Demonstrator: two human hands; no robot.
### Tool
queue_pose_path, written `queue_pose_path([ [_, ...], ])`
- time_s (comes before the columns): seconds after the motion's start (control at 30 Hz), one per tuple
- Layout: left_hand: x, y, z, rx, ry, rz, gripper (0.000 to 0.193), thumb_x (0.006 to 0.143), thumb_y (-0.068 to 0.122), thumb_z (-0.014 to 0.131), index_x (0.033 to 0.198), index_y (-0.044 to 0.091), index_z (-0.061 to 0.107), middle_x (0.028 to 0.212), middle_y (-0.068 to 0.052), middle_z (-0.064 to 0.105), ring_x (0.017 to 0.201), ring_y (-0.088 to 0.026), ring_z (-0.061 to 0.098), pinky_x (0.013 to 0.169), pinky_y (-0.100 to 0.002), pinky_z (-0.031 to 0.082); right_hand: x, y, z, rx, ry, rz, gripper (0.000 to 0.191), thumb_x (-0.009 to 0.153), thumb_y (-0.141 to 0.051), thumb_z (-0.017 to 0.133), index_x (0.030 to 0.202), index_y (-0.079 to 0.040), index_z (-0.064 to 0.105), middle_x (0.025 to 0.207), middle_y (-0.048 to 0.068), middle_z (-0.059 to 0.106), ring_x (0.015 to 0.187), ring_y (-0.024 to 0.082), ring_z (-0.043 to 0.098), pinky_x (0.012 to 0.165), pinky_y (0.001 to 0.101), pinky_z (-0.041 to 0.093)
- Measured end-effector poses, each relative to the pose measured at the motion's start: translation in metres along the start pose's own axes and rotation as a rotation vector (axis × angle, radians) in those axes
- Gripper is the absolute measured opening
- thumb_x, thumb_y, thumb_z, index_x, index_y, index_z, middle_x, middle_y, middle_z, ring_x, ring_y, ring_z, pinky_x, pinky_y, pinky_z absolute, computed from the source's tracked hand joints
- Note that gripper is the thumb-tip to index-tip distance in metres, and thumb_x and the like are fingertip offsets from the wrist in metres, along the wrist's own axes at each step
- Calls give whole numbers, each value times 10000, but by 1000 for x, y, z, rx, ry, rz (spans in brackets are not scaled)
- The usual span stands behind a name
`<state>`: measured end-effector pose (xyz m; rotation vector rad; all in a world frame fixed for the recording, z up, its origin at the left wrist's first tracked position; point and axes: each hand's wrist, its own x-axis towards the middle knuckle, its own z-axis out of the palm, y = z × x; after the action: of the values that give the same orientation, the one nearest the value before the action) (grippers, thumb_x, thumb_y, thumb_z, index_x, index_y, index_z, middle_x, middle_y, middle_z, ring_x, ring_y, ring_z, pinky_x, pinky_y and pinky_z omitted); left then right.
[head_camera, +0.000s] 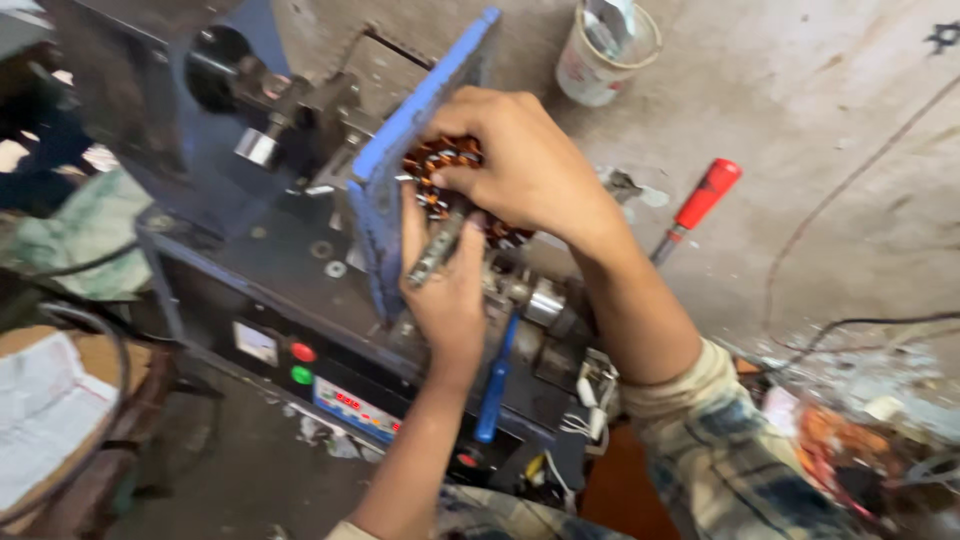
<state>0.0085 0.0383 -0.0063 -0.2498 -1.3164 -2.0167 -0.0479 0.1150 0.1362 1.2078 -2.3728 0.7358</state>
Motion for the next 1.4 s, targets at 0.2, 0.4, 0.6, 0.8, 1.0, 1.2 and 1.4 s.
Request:
queue_pose_path([
  [0.2, 1, 1, -2, -135, 11, -184, 732, 1009, 40, 671, 1609, -106, 279, 1454, -267, 558, 1240, -220, 613, 1034, -321, 562, -2, -5, 0, 27, -27, 49, 380, 764, -18, 814, 1136, -44, 742, 1071, 164, 732, 1013, 362, 705, 880, 397, 553],
  [0.4, 1, 1, -3, -143, -2, -127, 720, 1012, 45, 664, 1589, -112, 263, 1571, -248, 451, 1320, -226, 578, 1076, -340, 556, -1, -9, 0, 37, -17, 30, 386, 760, -8, 819, 1136, -38, 738, 1090, 160, 736, 1027, 356, 708, 894, 392, 556],
  [0.6, 0, 1, -4, -174, -4, -145, 724, 1014, 49, 668, 1596, -101, 264, 1572, -242, 453, 1321, -221, 578, 1081, -338, 555, -3, -9, 1, 23, -19, 43, 362, 758, -5, 820, 1110, -32, 740, 1054, 160, 736, 1001, 354, 715, 876, 388, 560],
  [0.8, -1, 0, -7, -126, -6, -119, 716, 1019, 47, 677, 1597, -98, 280, 1565, -234, 475, 1303, -209, 591, 1076, -325, 548, -2, -10, 2, 7, -24, 56, 346, 756, -7, 820, 1092, -27, 742, 1035, 159, 734, 984, 353, 718, 863, 388, 561],
  [1.0, 0, 0, -6, -163, 12, -147, 723, 1006, 45, 685, 1597, -92, 291, 1489, -232, 544, 1255, -200, 617, 1052, -316, 558, -1, -12, 2, 18, -22, 59, 352, 765, -10, 818, 1108, -33, 744, 1058, 155, 738, 996, 349, 719, 870, 386, 559],
  [1.2, 0, 1, -5, -92, 10, -125, 718, 1012, 38, 686, 1601, -90, 296, 1489, -233, 559, 1248, -201, 620, 1058, -312, 537, -1, -13, 1, 19, -19, 54, 362, 766, -4, 816, 1119, -30, 741, 1077, 158, 736, 1011, 351, 716, 885, 384, 558],
  [1.4, 0, 0, -4, -138, -1, -112, 724, 1013, 47, 681, 1599, -90, 279, 1536, -226, 508, 1315, -197, 586, 1091, -307, 523, -3, -10, 1, 25, -17, 64, 360, 769, -11, 821, 1120, -25, 741, 1074, 157, 737, 1012, 350, 719, 885, 382, 560],
])
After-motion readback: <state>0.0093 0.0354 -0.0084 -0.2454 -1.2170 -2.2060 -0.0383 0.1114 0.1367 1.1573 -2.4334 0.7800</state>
